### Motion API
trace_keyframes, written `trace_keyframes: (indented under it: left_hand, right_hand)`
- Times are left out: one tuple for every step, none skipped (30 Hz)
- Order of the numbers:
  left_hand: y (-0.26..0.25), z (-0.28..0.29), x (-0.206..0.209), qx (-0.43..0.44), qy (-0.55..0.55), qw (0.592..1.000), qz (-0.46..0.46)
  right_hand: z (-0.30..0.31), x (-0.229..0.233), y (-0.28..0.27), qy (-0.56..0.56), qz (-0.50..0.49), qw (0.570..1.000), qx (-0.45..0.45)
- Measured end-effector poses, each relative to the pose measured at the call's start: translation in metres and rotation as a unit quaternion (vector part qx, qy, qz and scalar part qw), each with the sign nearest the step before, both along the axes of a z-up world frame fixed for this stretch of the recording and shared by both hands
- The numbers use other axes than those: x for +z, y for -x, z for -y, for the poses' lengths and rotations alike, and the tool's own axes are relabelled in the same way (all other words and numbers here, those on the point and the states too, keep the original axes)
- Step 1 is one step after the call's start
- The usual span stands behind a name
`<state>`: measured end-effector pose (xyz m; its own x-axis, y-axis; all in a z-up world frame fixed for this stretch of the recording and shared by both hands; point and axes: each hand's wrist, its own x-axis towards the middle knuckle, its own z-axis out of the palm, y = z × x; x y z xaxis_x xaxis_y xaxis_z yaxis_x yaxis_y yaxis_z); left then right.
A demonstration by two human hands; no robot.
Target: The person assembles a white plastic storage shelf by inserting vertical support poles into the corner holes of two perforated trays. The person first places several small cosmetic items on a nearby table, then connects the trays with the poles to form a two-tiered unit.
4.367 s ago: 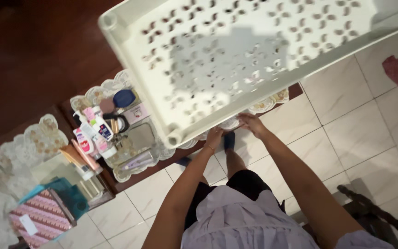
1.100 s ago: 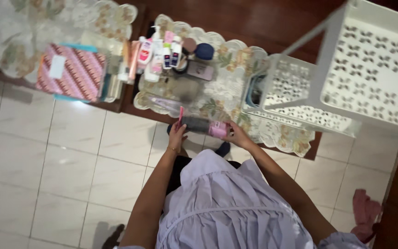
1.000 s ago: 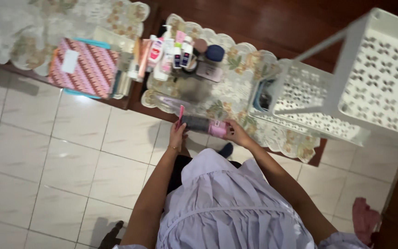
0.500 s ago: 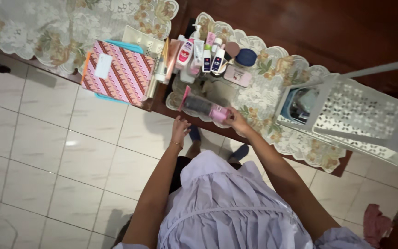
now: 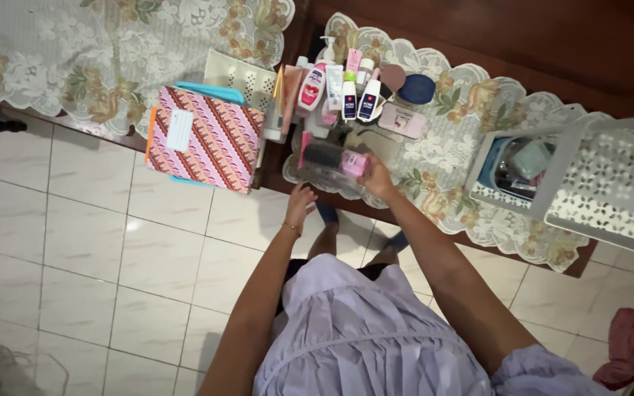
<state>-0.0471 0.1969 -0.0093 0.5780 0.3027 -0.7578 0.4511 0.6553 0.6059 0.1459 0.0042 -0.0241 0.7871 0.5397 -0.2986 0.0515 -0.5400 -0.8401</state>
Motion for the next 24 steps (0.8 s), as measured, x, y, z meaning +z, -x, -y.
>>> trace_keyframes:
  left_hand:
    - [0.000, -0.001, -0.002, -0.003, -0.003, 1.000, -0.001]
    - [0.000, -0.001, -0.003, -0.002, 0.003, 1.000, 0.000]
    - [0.001, -0.001, -0.004, -0.002, 0.007, 1.000, 0.002]
    - [0.002, -0.002, -0.005, -0.002, 0.012, 1.000, 0.003]
    - [0.003, -0.003, -0.005, -0.005, 0.014, 1.000, 0.001]
    - [0.006, -0.003, -0.005, -0.008, 0.015, 1.000, -0.001]
    - [0.007, -0.002, -0.005, -0.012, 0.017, 1.000, -0.002]
    - [0.009, -0.001, -0.005, -0.017, 0.016, 1.000, -0.006]
    - [0.011, -0.002, -0.005, -0.022, 0.015, 1.000, -0.009]
    - [0.012, -0.001, -0.004, -0.027, 0.013, 0.999, -0.011]
    - [0.013, 0.000, -0.004, -0.029, 0.015, 0.999, -0.014]
    - [0.013, 0.001, -0.003, -0.030, 0.017, 0.999, -0.016]
    - [0.013, 0.002, -0.002, -0.031, 0.018, 0.999, -0.019]
    - [0.013, 0.003, -0.001, -0.034, 0.019, 0.999, -0.019]
    - [0.012, 0.005, 0.000, -0.036, 0.020, 0.999, -0.019]
    - [0.010, 0.007, 0.002, -0.038, 0.020, 0.999, -0.020]
    - [0.008, 0.010, 0.003, -0.041, 0.021, 0.999, -0.021]
    - [0.007, 0.013, 0.004, -0.044, 0.021, 0.999, -0.022]
    - [0.004, 0.016, 0.006, -0.048, 0.022, 0.998, -0.024]
    - [0.003, 0.020, 0.007, -0.060, 0.016, 0.998, -0.026]
    - [0.001, 0.024, 0.008, -0.072, 0.010, 0.997, -0.027]
    - [-0.001, 0.029, 0.009, -0.084, 0.004, 0.996, -0.028]
    - [-0.004, 0.034, 0.011, -0.087, 0.009, 0.996, -0.028]
    - [-0.008, 0.039, 0.012, -0.089, 0.014, 0.996, -0.028]
  right_hand:
    - [-0.003, -0.003, 0.000, 0.002, -0.036, 0.999, -0.005]
    - [-0.007, -0.005, 0.000, 0.005, -0.072, 0.997, -0.011]
    - [-0.011, -0.007, 0.001, 0.007, -0.107, 0.994, -0.016]
    - [-0.015, -0.009, 0.002, -0.012, -0.080, 0.996, -0.022]
    - [-0.019, -0.010, 0.003, -0.030, -0.053, 0.998, -0.030]
    - [-0.022, -0.012, 0.005, -0.047, -0.025, 0.998, -0.037]
    - [-0.023, -0.013, 0.005, -0.033, 0.009, 0.999, -0.030]
    - [-0.024, -0.013, 0.006, -0.019, 0.044, 0.999, -0.023]
    - [-0.024, -0.013, 0.005, -0.005, 0.079, 0.997, -0.016]
    - [-0.022, -0.013, 0.007, -0.011, 0.053, 0.998, -0.019]
    - [-0.020, -0.013, 0.006, -0.018, 0.029, 0.999, -0.022]
    - [-0.016, -0.012, 0.007, -0.025, 0.005, 0.999, -0.025]
    - [-0.013, -0.011, 0.007, -0.032, -0.020, 0.999, -0.027]
    - [-0.010, -0.010, 0.008, -0.040, -0.044, 0.998, -0.030]
    - [-0.006, -0.009, 0.008, -0.048, -0.068, 0.996, -0.032]
    - [-0.001, -0.007, 0.009, -0.050, -0.053, 0.997, -0.030]
    - [0.004, -0.005, 0.010, -0.052, -0.039, 0.998, -0.028]
    - [0.009, -0.004, 0.012, -0.053, -0.024, 0.998, -0.025]
    - [0.015, -0.001, 0.014, -0.021, -0.017, 0.999, -0.025]
    - [0.022, 0.001, 0.015, 0.012, -0.010, 1.000, -0.025]
    - [0.028, 0.004, 0.016, 0.045, -0.003, 0.999, -0.026]
    - [0.036, 0.006, 0.018, 0.049, -0.019, 0.998, -0.039]
    - [0.044, 0.009, 0.021, 0.052, -0.034, 0.997, -0.053]
    - [0.053, 0.012, 0.024, 0.056, -0.050, 0.995, -0.066]
